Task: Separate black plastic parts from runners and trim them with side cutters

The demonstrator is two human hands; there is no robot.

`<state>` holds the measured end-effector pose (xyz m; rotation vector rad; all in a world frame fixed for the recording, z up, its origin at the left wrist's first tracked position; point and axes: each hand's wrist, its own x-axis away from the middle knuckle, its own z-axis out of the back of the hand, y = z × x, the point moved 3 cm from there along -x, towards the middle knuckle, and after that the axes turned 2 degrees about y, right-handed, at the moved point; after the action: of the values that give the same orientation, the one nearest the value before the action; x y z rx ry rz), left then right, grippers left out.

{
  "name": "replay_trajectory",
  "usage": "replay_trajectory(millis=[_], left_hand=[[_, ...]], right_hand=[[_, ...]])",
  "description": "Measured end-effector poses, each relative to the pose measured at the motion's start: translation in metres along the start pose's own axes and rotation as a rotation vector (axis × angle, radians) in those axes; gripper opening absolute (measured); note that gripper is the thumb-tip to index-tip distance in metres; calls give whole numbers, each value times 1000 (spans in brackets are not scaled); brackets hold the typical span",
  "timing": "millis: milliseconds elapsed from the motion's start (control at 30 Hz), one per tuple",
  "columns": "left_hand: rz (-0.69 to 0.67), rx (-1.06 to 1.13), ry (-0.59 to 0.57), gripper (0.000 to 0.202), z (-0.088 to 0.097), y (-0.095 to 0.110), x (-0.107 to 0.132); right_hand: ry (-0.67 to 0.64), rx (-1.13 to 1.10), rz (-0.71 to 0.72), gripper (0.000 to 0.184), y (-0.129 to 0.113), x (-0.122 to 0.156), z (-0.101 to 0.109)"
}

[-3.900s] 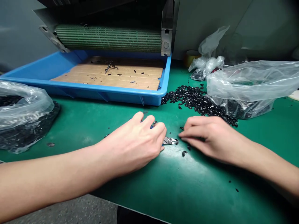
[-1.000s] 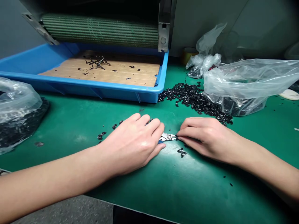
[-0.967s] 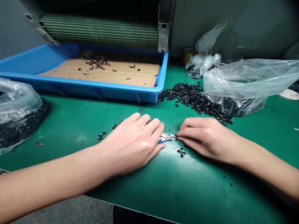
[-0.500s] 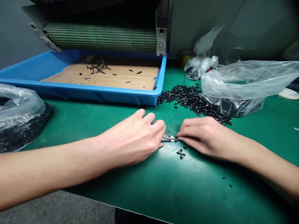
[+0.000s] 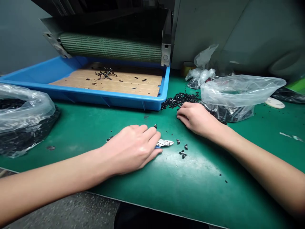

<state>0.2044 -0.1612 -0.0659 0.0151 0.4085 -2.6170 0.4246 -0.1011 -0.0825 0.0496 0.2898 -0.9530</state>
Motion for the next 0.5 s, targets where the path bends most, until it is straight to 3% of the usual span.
replay_trajectory(millis=[200,333,500], left_hand=[[32,5,49,36,5,7,10],[17,15,25,42,3,20,-1],[33,2,1,45,-1,23,-15]], right_hand=[[-46,-317,162,19,-18,54,15],[-30,-452,139,17,-27,74,20],[0,-445,11,12,-23,77,20]])
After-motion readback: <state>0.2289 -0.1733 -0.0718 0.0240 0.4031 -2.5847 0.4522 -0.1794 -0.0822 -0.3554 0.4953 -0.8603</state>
